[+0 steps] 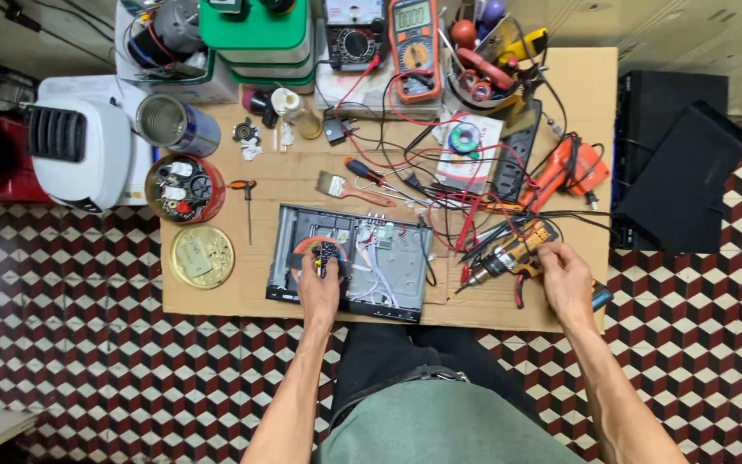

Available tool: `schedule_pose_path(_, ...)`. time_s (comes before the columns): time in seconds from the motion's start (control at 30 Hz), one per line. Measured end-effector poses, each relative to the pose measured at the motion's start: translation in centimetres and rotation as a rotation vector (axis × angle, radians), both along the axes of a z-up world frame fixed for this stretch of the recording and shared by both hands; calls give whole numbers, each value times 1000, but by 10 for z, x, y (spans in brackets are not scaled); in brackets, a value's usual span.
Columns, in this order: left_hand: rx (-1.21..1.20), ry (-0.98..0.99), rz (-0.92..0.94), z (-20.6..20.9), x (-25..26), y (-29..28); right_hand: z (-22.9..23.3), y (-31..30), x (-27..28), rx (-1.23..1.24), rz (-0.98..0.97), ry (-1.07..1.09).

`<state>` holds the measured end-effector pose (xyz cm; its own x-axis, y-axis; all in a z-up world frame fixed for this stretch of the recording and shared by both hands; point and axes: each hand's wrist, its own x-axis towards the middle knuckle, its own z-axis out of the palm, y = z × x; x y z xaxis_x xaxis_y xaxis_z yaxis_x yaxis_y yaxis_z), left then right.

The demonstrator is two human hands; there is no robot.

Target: The person tests circuit boards at a workbench, holding a blue board in one hand and touching multimeter probes to its contacts, then probes a smaller board. They set the boards into an open electronic device chassis, pick up a heat gun and a cordless drill, and handle wires and tools on the bench.

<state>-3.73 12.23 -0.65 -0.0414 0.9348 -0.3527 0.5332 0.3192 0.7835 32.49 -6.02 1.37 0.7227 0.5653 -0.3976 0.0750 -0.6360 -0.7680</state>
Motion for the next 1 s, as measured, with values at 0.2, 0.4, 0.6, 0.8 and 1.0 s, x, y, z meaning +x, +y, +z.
schedule_pose_path(0.2,-131,-69,-84,-5,3,-6,-9,-4,-24,-32,-74,63)
schedule_pose_path(0.4,11,15,-559,-7,61,-19,-24,-4,-20,-26,-249,150)
schedule_pose_path(0.6,-169,186,-623,-2,77,-10,-42,10,39,130,-320,139)
schedule_pose_path(0.8,18,244,-674,14,70,-9,-142,46,105,267,-342,223)
schedule_pose_path(1.0,-24,226,-491,32,82,-17,-137,114,115,-367,-319,244)
